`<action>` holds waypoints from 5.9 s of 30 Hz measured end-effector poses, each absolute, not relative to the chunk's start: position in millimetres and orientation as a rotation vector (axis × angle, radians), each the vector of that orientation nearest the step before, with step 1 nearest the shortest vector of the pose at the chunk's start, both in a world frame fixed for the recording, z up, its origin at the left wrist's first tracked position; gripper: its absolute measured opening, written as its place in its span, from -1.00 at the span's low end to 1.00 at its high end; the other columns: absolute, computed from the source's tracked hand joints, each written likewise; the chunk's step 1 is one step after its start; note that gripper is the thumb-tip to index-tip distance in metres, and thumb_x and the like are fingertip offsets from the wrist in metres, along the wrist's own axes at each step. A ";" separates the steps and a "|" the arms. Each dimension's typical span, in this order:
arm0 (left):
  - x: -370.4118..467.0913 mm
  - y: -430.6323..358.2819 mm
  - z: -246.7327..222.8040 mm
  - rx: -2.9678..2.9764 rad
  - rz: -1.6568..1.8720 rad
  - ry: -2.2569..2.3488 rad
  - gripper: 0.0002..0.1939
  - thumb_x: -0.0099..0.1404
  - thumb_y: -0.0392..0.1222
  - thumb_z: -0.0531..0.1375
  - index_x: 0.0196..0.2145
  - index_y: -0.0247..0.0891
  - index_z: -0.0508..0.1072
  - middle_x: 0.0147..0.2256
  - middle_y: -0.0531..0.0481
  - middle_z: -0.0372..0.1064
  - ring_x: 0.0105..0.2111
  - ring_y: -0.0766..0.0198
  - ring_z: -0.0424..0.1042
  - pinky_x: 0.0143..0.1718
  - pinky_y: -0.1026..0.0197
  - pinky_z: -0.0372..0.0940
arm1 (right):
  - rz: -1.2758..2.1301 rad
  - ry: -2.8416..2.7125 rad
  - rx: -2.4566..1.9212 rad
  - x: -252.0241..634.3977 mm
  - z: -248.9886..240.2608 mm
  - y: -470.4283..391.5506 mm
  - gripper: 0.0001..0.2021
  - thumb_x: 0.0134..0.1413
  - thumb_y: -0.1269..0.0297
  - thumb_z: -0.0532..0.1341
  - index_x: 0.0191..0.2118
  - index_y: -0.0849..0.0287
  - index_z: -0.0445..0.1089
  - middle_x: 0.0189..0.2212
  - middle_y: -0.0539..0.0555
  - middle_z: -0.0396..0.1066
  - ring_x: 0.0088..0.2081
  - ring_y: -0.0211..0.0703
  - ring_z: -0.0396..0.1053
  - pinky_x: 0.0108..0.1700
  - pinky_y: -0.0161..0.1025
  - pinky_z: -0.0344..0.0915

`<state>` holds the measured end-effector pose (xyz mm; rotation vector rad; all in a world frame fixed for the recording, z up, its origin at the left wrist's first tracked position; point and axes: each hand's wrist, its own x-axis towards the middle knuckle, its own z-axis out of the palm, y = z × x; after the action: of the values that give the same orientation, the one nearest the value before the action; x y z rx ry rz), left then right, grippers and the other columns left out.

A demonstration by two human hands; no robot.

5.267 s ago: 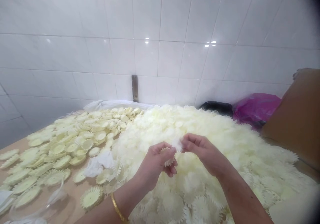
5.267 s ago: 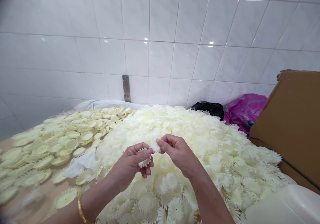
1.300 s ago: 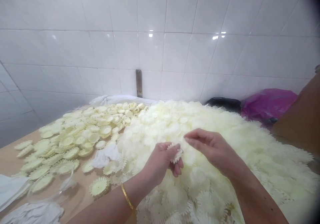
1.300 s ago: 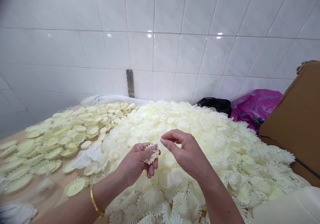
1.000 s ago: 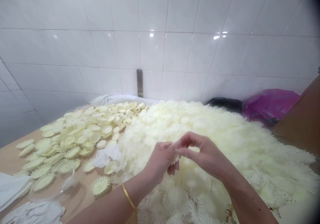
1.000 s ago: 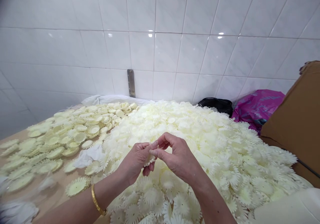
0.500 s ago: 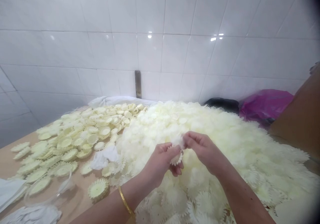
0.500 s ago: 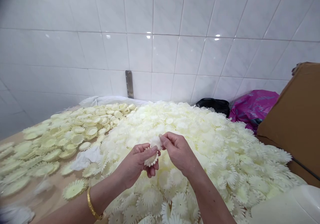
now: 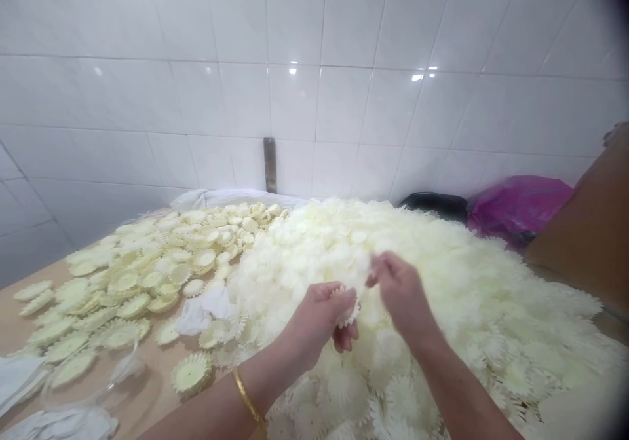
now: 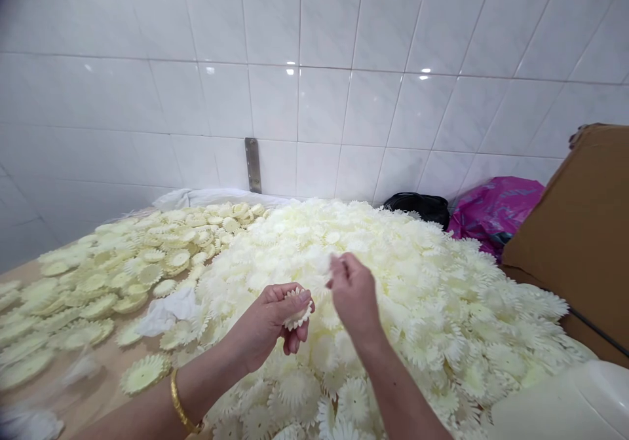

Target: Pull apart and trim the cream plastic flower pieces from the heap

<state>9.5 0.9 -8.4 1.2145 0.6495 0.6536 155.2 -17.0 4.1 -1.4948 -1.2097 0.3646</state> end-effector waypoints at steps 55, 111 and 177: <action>9.0 3.9 -9.7 1.089 0.617 0.477 -0.67 0.16 0.00 0.09 -0.44 -0.41 0.35 -0.54 -0.09 0.35 -0.63 0.37 0.35 -0.61 0.35 0.23 | 0.438 -1.468 -1.497 142.3 16.1 -27.8 -0.64 0.05 0.09 0.03 -0.64 0.16 0.06 -0.71 -0.09 0.06 -0.61 -0.32 0.07 -0.55 -0.34 0.04; 13.2 7.9 5.7 0.982 0.735 0.606 -0.82 0.05 -0.19 0.20 -0.52 -0.35 0.29 -0.57 -0.02 0.29 -0.59 0.29 0.38 -0.62 0.32 0.19 | 0.116 -1.707 -1.382 156.9 38.1 -45.8 -0.81 0.12 0.29 0.02 -0.41 0.17 0.33 -0.44 0.04 0.32 -0.37 -0.21 0.28 -0.32 -0.27 0.20; 19.7 -0.4 0.5 1.097 0.718 0.620 -0.78 0.05 -0.17 0.17 -0.57 -0.28 0.18 -0.65 0.08 0.26 -0.73 0.41 0.25 -0.67 0.33 0.03 | 0.680 -1.313 -1.308 162.5 22.5 -27.9 -0.74 -0.03 0.19 0.14 -0.61 0.20 0.22 -0.65 -0.09 0.17 -0.54 -0.33 0.15 -0.41 -0.32 0.13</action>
<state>19.7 -0.4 0.5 1.0972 0.6201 0.7184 162.5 -27.9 22.5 -1.3078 -1.3133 0.6796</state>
